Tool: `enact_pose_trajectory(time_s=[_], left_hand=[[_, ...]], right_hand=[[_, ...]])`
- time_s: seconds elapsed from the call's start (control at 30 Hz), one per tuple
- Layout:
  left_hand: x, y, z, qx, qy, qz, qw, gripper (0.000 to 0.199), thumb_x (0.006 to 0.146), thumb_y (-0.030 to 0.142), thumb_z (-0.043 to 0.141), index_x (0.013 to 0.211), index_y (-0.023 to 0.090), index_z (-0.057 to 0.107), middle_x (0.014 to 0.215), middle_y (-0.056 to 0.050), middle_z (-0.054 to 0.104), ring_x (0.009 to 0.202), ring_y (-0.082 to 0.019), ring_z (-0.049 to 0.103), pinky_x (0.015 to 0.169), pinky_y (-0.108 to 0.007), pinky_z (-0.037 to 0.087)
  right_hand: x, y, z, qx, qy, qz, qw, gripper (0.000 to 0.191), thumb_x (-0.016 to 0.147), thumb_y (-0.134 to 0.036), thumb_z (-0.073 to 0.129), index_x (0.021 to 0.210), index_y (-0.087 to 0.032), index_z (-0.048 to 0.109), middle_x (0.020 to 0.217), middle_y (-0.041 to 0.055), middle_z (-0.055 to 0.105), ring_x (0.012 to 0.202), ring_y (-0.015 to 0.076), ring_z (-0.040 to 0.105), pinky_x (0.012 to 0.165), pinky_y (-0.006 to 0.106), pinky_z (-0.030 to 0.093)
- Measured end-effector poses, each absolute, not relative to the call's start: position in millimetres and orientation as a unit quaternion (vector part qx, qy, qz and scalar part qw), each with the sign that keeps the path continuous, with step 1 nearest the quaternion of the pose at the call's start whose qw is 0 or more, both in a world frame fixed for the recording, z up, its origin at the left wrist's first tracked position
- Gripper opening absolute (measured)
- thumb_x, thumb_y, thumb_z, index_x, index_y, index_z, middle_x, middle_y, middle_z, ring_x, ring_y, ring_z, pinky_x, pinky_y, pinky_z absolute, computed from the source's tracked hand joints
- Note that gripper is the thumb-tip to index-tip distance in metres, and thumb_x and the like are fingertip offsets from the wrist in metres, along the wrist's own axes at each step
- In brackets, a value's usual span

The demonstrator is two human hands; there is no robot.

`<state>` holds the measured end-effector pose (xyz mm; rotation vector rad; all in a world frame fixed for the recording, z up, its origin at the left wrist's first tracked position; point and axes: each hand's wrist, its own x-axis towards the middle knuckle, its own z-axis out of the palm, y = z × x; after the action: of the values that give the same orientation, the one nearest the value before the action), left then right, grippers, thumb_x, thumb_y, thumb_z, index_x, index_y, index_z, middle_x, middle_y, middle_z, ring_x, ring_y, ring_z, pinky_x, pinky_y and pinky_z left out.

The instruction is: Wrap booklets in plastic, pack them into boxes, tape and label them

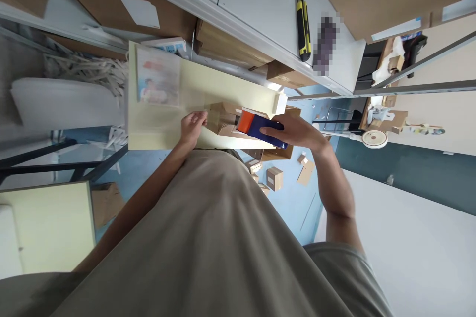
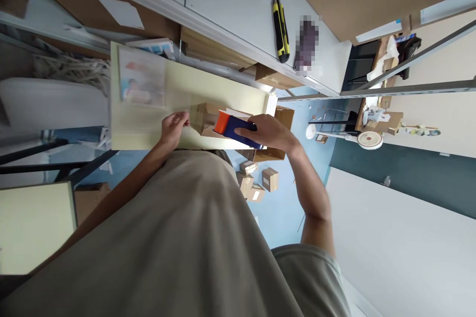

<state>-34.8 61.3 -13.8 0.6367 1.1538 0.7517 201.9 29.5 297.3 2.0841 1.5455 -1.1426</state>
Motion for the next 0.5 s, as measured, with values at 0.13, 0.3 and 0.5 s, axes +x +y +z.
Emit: enact_pose_trajectory(time_s=[0.13,0.3,0.5], left_hand=[[-28.6,59.0,-32.8,0.265,0.546,0.323,0.726,0.048,0.072,0.063,0.087,0.079,0.020,0.066,0.068,0.000,0.062,0.064,-0.012,0.054,0.064,-0.027,0.046],[-18.3,51.7,-49.0,0.269,0.560,0.302,0.723,0.041,0.077,0.058,0.082,0.082,0.019,0.069,0.072,-0.002,0.067,0.063,-0.013,0.056,0.063,-0.027,0.045],[-6.4,39.7,-60.9,0.322,0.568,0.283,0.703,0.030,0.085,0.049,0.073,0.083,0.019,0.073,0.071,-0.001,0.068,0.067,-0.015,0.058,0.067,-0.027,0.044]], right_hand=[[172.7,48.4,290.3,0.729,0.550,-0.380,0.150,0.062,0.095,-0.080,0.064,0.075,-0.021,0.068,0.065,0.0056,0.062,0.074,0.0234,0.065,0.071,0.035,0.040],[157.8,59.1,282.8,0.741,0.538,-0.361,0.175,0.063,0.094,-0.080,0.066,0.072,-0.021,0.066,0.062,0.0053,0.058,0.070,0.0229,0.063,0.070,0.036,0.041],[143.5,60.7,283.4,0.755,0.527,-0.342,0.189,0.064,0.095,-0.080,0.064,0.067,-0.022,0.062,0.058,0.0044,0.055,0.066,0.0226,0.061,0.070,0.037,0.041]])
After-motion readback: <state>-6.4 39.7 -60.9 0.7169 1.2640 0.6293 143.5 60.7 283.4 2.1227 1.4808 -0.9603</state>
